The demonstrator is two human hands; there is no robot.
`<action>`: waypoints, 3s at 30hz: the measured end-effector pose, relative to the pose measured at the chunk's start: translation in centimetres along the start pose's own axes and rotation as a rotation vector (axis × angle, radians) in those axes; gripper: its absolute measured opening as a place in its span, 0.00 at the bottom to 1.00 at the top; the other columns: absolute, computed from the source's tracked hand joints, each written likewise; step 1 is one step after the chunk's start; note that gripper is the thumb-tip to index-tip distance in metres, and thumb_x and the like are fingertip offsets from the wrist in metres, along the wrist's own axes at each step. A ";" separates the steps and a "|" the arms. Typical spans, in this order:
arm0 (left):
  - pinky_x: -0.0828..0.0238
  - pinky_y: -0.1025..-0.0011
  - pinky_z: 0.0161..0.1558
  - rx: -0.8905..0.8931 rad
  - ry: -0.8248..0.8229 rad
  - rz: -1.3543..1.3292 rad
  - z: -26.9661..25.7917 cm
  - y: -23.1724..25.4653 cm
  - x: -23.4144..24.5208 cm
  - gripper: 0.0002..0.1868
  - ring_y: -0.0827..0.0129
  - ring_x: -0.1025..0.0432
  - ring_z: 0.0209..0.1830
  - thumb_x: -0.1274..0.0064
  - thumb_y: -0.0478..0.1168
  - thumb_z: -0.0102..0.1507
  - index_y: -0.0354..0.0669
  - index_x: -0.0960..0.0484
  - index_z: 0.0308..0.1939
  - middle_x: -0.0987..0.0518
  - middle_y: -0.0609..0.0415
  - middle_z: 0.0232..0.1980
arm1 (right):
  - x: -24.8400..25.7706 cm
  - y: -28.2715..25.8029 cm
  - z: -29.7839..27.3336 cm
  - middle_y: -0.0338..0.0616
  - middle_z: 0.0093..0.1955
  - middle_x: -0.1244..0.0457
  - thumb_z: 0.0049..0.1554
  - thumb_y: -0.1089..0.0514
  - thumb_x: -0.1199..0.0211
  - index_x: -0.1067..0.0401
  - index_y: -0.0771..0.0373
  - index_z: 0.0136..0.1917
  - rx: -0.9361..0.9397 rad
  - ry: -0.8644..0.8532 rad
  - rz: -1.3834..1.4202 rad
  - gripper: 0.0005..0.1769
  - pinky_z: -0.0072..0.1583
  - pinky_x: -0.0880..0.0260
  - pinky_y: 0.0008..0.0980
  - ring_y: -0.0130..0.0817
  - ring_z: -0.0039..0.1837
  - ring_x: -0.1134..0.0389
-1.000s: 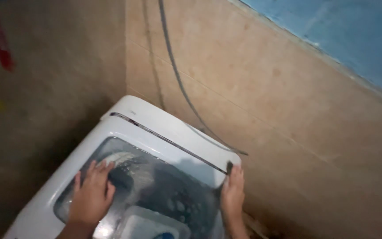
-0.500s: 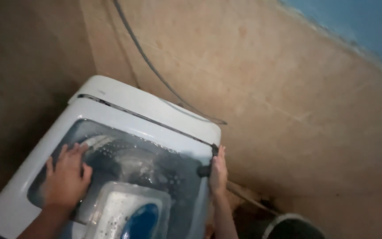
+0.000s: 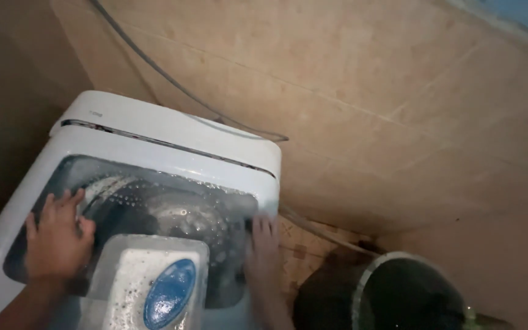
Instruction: Cleaning the exterior and interior of a top-loading washing machine using a sponge and detergent.
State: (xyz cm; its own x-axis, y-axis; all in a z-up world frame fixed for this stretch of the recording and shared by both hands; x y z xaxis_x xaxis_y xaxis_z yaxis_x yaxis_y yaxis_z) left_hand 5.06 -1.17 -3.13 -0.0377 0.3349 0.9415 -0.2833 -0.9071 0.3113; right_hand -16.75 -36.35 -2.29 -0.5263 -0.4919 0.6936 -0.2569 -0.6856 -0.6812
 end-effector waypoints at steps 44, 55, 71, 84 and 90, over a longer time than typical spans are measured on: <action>0.22 0.55 0.51 0.295 -0.309 -0.436 -21.3 -7.4 -10.3 0.15 0.46 0.19 0.47 0.41 0.40 0.55 0.47 0.13 0.46 0.15 0.36 0.40 | -9.4 -10.2 3.0 0.54 0.84 0.62 0.63 0.44 0.49 0.50 0.58 0.80 0.594 -1.166 -0.629 0.37 0.77 0.71 0.66 0.59 0.83 0.65; 0.23 0.66 0.47 1.030 -0.206 -0.709 -30.8 -29.0 -11.0 0.17 0.68 0.21 0.37 0.49 0.47 0.67 0.48 0.13 0.55 0.16 0.51 0.40 | -19.0 -25.7 8.6 0.51 0.70 0.39 0.65 0.58 0.52 0.37 0.56 0.75 0.442 -0.461 -0.250 0.26 0.72 0.37 0.48 0.46 0.72 0.38; 0.27 0.68 0.68 0.945 -0.403 -0.427 -25.4 -30.4 3.1 0.23 0.66 0.15 0.55 0.54 0.53 0.69 0.62 0.20 0.67 0.10 0.49 0.52 | -26.7 -24.4 7.8 0.61 0.80 0.48 0.60 0.64 0.51 0.41 0.64 0.77 0.544 -0.302 -0.260 0.31 0.76 0.51 0.62 0.64 0.80 0.50; 0.19 0.63 0.52 0.784 -0.212 -0.310 -24.1 -31.4 0.8 0.22 0.62 0.14 0.42 0.43 0.52 0.60 0.66 0.16 0.59 0.11 0.47 0.38 | -27.5 -28.3 4.2 0.58 0.78 0.45 0.58 0.65 0.48 0.36 0.63 0.73 0.565 -0.455 -0.185 0.29 0.76 0.56 0.61 0.58 0.81 0.52; 0.18 0.63 0.49 0.796 -0.141 -0.327 -23.6 -31.2 1.7 0.23 0.61 0.14 0.39 0.41 0.52 0.59 0.68 0.15 0.59 0.12 0.45 0.35 | -24.7 -31.0 -3.7 0.62 0.71 0.41 0.57 0.66 0.45 0.33 0.68 0.66 0.633 -0.831 -0.270 0.23 0.77 0.52 0.53 0.61 0.77 0.47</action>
State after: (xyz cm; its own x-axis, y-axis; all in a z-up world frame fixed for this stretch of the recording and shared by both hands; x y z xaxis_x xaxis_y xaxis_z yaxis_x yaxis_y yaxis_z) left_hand -8.79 33.68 -14.30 0.0626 0.6225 0.7801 0.4969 -0.6973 0.5166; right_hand 1.25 -0.97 0.81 0.2609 -0.3296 0.9074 0.3096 -0.8617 -0.4020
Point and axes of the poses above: each hand's wrist, its own z-axis towards the middle knuckle, its own x-axis out of the back of the hand, y = z × x, the point moved 5 cm from there along z, towards the middle knuckle
